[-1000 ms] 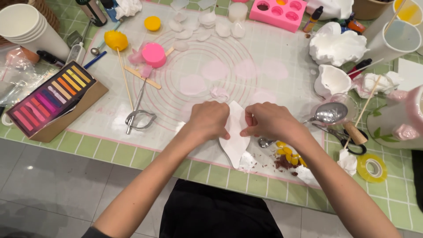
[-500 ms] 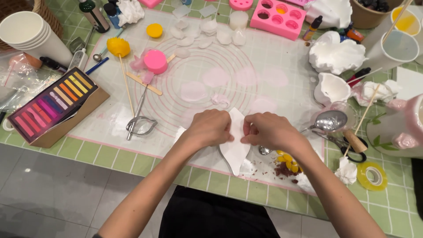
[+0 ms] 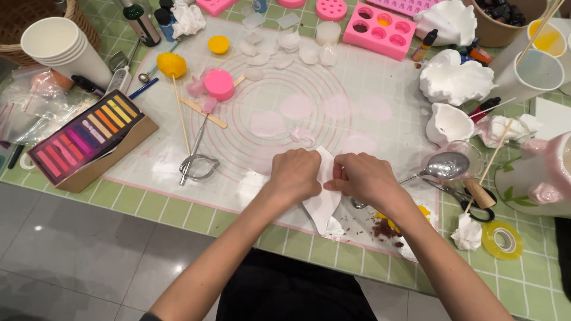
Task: Shaping and thinning out small pink wax petals using a ball stylus tool on a work surface.
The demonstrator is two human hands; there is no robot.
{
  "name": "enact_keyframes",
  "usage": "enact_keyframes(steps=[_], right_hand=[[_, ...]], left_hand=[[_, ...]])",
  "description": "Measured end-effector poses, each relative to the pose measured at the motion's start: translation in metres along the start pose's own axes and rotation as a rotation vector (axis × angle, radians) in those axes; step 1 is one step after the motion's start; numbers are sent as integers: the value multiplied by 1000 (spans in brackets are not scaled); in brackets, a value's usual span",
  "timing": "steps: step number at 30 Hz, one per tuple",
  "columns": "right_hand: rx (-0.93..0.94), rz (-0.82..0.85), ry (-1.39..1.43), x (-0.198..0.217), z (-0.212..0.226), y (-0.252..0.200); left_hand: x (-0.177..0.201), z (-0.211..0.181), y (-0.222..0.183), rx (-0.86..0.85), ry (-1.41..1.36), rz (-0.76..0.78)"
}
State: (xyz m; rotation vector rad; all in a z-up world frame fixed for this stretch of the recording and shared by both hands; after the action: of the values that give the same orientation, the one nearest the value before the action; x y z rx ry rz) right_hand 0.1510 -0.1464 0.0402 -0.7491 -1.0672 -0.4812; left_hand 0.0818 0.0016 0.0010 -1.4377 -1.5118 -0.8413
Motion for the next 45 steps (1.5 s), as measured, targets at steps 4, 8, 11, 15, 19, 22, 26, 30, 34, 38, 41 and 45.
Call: enact_keyframes(steps=[4,8,11,15,19,22,26,30,34,38,41,45], right_hand=[[-18,94,183,4,-5,-3],[-37,88,165,6,-3,0],[-73,123,108,3,-4,7],[-69,85,9,-1,1,11],[-41,45,31,-2,-2,-5],[2,-42,195,2,-3,-18],[-41,-38,147,7,4,-29],[-59,14,111,3,3,-21],[-81,54,77,3,1,-15],[-67,34,99,7,2,-20],[-64,34,140,7,1,-24],[-72,34,130,6,-1,-22]], left_hand=[[6,8,2,16,-60,108],[5,2,5,11,12,79],[15,-11,4,62,24,89],[24,-24,-4,120,28,110],[-9,0,-1,53,43,4],[-2,4,-7,-3,-81,-99],[4,-11,-8,47,-82,-72],[-5,-14,1,53,-38,-58],[-5,-18,-4,30,30,-102],[1,-10,-3,33,-16,-57],[0,5,6,24,-105,25],[-1,4,12,-7,-22,20]])
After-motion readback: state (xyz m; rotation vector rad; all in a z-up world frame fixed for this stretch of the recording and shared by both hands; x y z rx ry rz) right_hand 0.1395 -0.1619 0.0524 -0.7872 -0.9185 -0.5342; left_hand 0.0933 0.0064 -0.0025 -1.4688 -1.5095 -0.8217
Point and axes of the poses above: each hand's wrist, its own y-axis towards the middle knuckle, its own x-axis out of the back of the hand, z = x × y, the point moved 1 cm from there along y, towards the middle knuckle, and after that the axes turned 1 degree about -x, right-handed, at the moved point
